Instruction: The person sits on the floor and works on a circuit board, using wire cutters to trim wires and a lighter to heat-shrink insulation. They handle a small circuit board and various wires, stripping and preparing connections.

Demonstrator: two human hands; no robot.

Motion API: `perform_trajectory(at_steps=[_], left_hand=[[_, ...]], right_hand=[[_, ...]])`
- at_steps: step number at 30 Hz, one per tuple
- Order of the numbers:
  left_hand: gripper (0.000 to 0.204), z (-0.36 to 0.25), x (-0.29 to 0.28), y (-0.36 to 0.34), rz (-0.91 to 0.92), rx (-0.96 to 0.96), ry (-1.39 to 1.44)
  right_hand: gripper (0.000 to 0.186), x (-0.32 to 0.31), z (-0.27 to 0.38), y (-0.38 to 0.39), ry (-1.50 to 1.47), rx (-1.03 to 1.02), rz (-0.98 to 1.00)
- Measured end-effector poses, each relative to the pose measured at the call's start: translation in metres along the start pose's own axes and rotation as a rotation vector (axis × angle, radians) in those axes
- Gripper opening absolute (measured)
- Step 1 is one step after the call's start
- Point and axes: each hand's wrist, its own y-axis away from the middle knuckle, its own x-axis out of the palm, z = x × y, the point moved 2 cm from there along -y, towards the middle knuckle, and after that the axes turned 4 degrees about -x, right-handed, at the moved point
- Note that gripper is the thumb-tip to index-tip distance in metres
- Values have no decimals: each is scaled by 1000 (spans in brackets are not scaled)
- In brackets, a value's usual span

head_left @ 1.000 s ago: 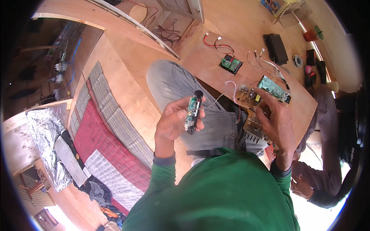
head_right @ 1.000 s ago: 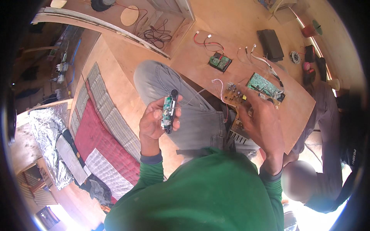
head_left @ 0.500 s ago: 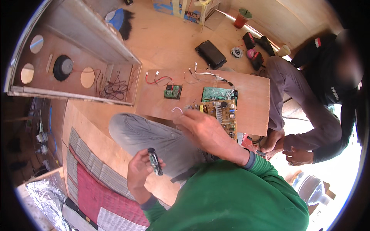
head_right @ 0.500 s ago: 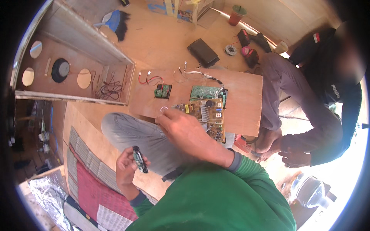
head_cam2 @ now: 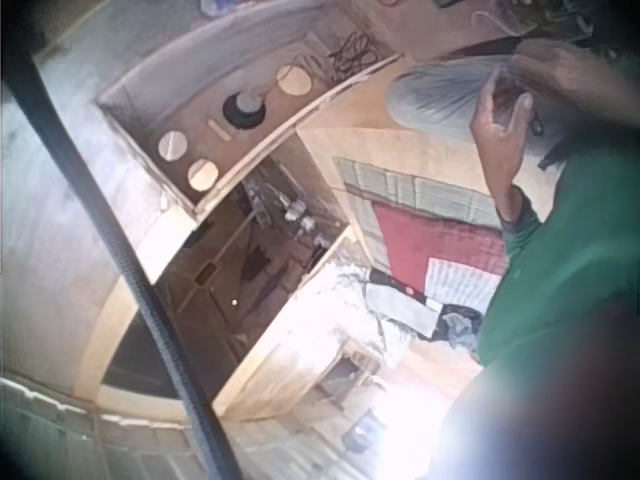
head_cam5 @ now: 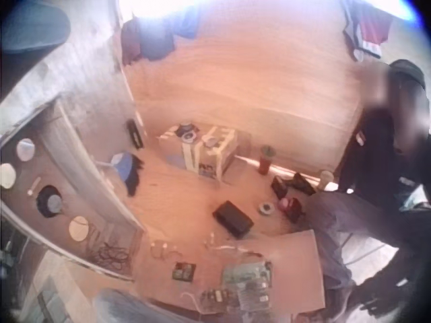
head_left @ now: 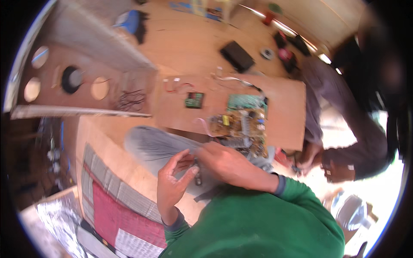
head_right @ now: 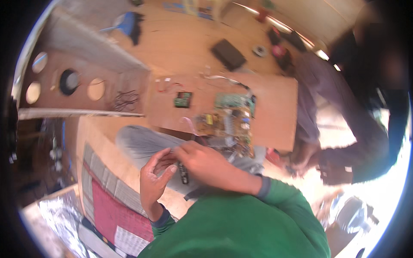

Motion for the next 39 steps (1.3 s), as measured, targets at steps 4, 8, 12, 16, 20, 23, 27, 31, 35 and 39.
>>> perform_trajectory(at_steps=[4,8,12,16,20,23,27,31,35,39], left_hand=[[33,17,41,-5,-38,-69,138],[21,20,40,-10,-20,-65,59],[17,10,38,-22,64,-142,19],[16,1,31,-29,99,-213,-30],[15,7,27,-28,137,-248,38],[17,8,34,-30,149,-311,31],[19,7,40,-33,139,-331,27],[18,27,35,-40,168,-261,107],[19,35,35,-45,197,-231,92],[20,34,43,-49,179,-243,137]], right_hand=[[23,-1,-8,15,59,63,-63],[23,-7,-13,34,49,87,-67],[25,0,-16,35,4,93,-41],[22,-11,-17,28,38,40,-82],[36,-18,-14,20,6,61,24],[31,-18,-16,17,43,37,22],[23,-19,-22,17,62,8,-12],[20,-23,-19,12,22,26,22],[21,-16,-24,11,73,3,31],[21,-17,-20,4,142,-17,42]])
